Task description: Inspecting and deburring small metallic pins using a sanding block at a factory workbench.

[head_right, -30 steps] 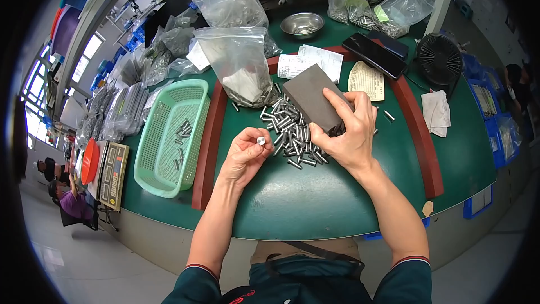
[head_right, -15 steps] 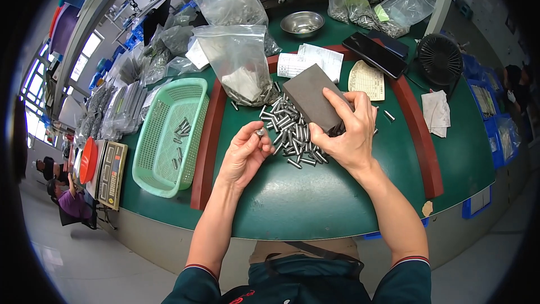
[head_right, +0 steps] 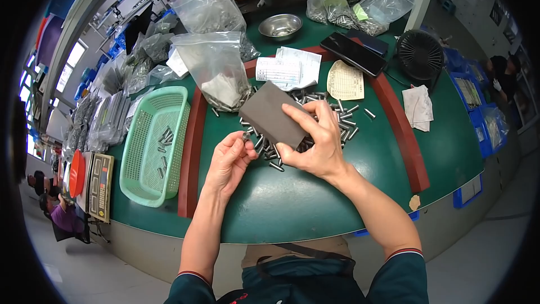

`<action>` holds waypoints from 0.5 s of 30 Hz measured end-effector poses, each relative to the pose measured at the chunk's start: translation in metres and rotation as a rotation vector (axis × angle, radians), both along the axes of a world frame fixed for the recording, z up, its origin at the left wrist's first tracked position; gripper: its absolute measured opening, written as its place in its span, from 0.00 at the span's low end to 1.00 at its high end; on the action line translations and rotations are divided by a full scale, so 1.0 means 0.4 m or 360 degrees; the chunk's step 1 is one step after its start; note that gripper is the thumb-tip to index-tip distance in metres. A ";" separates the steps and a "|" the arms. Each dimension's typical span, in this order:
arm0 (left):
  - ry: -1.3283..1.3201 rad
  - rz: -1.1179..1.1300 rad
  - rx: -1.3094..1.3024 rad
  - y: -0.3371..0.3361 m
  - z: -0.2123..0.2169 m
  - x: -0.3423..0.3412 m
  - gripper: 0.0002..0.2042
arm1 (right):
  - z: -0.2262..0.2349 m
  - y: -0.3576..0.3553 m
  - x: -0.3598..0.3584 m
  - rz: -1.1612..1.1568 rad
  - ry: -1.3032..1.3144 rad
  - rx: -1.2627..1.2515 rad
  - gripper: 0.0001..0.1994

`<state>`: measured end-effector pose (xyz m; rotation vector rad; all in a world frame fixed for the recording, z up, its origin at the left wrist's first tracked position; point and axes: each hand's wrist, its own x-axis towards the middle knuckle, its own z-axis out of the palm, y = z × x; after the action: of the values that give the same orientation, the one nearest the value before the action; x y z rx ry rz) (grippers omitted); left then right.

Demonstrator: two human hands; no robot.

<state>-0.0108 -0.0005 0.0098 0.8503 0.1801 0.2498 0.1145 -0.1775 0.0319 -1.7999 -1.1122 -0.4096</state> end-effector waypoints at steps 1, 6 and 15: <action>-0.0059 -0.0065 -0.0028 -0.004 -0.006 0.011 0.10 | 0.001 -0.005 -0.003 0.0042 -0.0040 0.0026 0.32; 0.0348 0.0248 0.0037 -0.059 0.010 0.017 0.14 | 0.005 -0.010 -0.056 0.0383 -0.0072 0.0054 0.33; 0.0241 0.0194 0.0261 -0.055 0.005 0.010 0.17 | 0.010 -0.004 -0.073 0.0379 -0.0179 0.0170 0.35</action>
<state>-0.0068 -0.0225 0.0117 1.0233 0.3577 0.3177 0.0853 -0.1790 0.0359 -1.5452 -1.3407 -0.4229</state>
